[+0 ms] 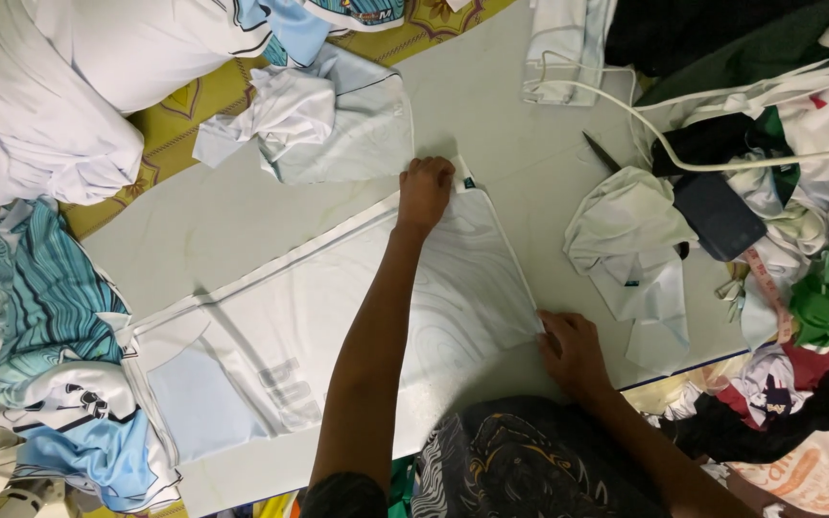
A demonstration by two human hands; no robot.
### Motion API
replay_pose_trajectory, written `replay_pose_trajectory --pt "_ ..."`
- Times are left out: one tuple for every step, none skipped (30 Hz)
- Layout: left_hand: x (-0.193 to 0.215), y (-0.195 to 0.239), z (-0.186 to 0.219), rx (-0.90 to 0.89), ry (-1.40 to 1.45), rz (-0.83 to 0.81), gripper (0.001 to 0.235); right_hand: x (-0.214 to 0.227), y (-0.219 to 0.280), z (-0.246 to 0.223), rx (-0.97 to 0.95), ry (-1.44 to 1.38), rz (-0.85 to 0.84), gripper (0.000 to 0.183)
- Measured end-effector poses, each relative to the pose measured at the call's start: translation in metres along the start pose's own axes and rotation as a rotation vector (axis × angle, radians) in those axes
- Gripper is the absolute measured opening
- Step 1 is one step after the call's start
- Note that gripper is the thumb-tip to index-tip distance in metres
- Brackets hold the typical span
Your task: Cutting out garment pieces from a large sheet of printed fabric using scissors and organizing the pieces.
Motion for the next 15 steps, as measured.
replay_pose_trajectory --pt "0.000 0.000 0.001 -0.001 -0.009 -0.003 0.011 -0.001 0.002 0.003 -0.008 0.022 -0.009 0.034" --pt "0.001 -0.001 0.002 -0.003 -0.018 -0.007 0.009 -0.003 0.005 0.006 -0.016 0.043 -0.017 0.035" --pt "-0.001 -0.002 0.001 -0.003 -0.018 -0.007 0.009 0.000 0.004 0.004 -0.016 0.043 -0.017 0.035" --pt "-0.002 -0.002 0.000 -0.009 -0.031 -0.001 0.010 0.004 0.004 0.000 0.014 0.007 0.004 0.034" --pt "-0.003 -0.003 -0.001 -0.014 -0.044 0.005 0.010 0.007 0.003 -0.004 0.045 -0.030 0.024 0.033" --pt "-0.004 -0.004 -0.001 -0.015 -0.043 0.005 0.010 0.007 0.001 -0.003 0.044 -0.030 0.025 0.033" --pt "-0.005 -0.004 -0.001 -0.021 -0.053 0.007 0.009 0.007 0.000 -0.003 0.043 -0.042 0.019 0.033" --pt "-0.005 -0.005 -0.002 -0.028 -0.063 0.010 0.009 0.006 -0.002 -0.002 0.041 -0.054 0.013 0.033" --pt "-0.006 -0.005 -0.002 -0.027 -0.064 0.010 0.009 0.006 -0.003 -0.005 0.042 -0.054 0.012 0.033" --pt "-0.007 -0.005 -0.003 -0.033 -0.069 0.014 0.008 0.007 -0.004 -0.006 0.026 -0.080 0.015 0.033" --pt "-0.008 -0.005 -0.003 -0.038 -0.074 0.017 0.008 0.008 -0.004 -0.008 0.012 -0.106 0.016 0.033" --pt "-0.007 -0.005 -0.004 -0.036 -0.074 0.018 0.008 0.010 -0.004 -0.014 0.013 -0.106 0.014 0.033" --pt "-0.007 -0.005 -0.004 -0.038 -0.073 0.019 0.008 0.014 -0.004 -0.019 0.014 -0.070 0.015 0.034" --pt "-0.007 -0.006 -0.004 -0.041 -0.072 0.019 0.008 0.017 -0.004 -0.025 0.015 -0.035 0.017 0.036" --pt "-0.008 -0.006 -0.003 -0.038 -0.071 0.020 0.008 0.016 -0.004 -0.022 0.016 -0.034 0.014 0.036"
Point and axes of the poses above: each hand's wrist, its own y-axis away from the middle knuckle, its own x-axis out of the back of the hand, z = x × y, the point moved 6 cm from there along -y, towards the middle knuckle, and after that the axes turned 8 degrees about -y, right-handed, at the moved point
